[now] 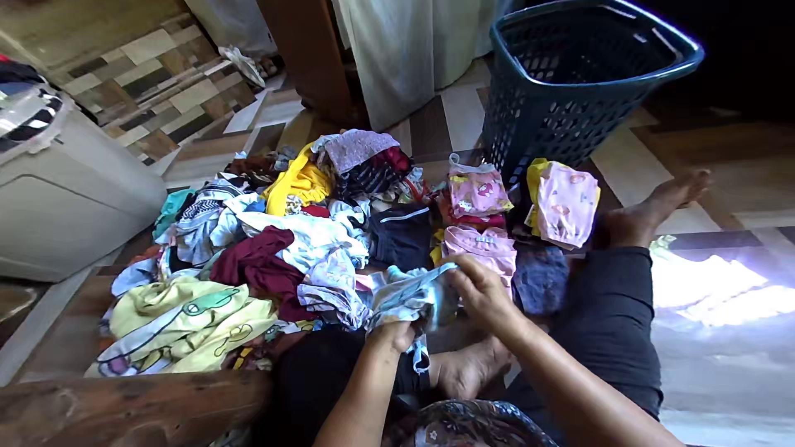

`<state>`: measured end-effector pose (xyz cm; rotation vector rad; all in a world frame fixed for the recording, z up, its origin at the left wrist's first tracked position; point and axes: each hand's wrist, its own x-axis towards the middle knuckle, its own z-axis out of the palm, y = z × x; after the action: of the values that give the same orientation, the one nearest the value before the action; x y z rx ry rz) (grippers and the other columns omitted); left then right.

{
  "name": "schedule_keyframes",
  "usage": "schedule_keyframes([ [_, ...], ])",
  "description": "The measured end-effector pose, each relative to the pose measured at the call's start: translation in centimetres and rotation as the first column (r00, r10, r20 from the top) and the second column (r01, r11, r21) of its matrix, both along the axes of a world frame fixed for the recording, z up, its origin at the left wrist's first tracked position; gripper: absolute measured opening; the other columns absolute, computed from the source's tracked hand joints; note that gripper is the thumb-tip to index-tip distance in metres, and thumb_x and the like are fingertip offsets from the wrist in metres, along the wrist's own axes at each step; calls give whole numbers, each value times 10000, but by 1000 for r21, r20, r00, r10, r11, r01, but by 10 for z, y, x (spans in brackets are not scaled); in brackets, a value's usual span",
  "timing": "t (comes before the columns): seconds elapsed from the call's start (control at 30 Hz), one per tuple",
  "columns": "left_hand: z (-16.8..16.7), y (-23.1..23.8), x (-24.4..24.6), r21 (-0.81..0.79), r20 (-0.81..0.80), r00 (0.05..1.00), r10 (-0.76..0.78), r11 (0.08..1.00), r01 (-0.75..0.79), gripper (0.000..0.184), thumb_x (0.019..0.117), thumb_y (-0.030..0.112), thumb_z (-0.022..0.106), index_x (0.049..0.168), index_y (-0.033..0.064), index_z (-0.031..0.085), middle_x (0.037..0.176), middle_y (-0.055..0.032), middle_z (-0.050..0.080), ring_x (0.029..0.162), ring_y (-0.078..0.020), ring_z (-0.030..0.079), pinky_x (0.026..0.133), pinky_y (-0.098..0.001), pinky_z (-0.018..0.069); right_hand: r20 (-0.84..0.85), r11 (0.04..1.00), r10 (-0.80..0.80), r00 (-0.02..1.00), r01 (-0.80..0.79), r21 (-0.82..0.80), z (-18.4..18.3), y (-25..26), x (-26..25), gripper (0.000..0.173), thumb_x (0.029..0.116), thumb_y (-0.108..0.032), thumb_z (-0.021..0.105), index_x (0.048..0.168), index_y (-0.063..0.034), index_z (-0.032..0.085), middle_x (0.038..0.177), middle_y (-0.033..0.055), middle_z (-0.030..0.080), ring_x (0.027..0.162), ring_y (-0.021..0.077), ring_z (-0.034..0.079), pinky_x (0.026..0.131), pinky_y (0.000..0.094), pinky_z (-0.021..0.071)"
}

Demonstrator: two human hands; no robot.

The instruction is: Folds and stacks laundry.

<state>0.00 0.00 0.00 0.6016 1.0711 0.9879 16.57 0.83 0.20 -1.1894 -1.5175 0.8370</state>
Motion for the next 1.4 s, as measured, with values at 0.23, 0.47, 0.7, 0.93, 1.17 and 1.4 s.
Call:
schedule_keyframes([
  [0.23,6,12,-49,295,352,936,21,946,-133,403,695,292,850,1016,133,665,907,-60,738,777,-162,727,676,-327,624,-598,839,-517,612,223,-497,7,30,54,281,1111,-294,377,1162,-112,585,852,-4,661,738,98,664,664,313,584],
  [0.47,24,36,-66,192,494,851,180,932,-308,378,1063,218,398,827,97,667,650,-23,645,498,-57,585,483,-185,507,-587,867,-461,666,197,-458,11,28,51,293,1128,-237,335,1041,-113,586,769,-23,645,664,62,650,619,249,573],
  [0.7,42,30,-62,114,566,795,220,934,-339,528,1107,332,267,883,57,658,689,-88,685,543,-126,670,523,-235,584,-638,990,8,770,-98,-105,11,16,51,454,1033,-362,540,1460,-320,391,1154,-89,675,980,58,682,821,286,600],
  [0.93,45,33,-54,107,431,859,278,929,-354,442,1119,307,257,976,89,614,741,-73,689,564,-119,664,532,-228,574,-427,756,179,886,-401,-517,7,9,8,345,984,-33,565,1328,-8,539,1022,43,690,849,83,681,784,271,587],
  [1.17,47,37,-65,356,307,896,322,834,-422,382,1121,229,224,1068,111,584,927,-52,742,814,-148,740,769,-294,620,-654,898,-24,756,-271,-346,28,18,27,404,1003,-24,439,1374,-164,521,952,27,723,744,93,700,668,257,602],
  [1.4,3,32,-20,641,-292,956,15,746,183,574,980,278,557,1425,-62,430,1402,-149,560,1228,-168,593,1026,-357,508,-73,749,611,788,-605,-270,27,16,-7,506,973,-94,588,1435,32,427,1013,67,674,836,39,628,784,250,541],
])
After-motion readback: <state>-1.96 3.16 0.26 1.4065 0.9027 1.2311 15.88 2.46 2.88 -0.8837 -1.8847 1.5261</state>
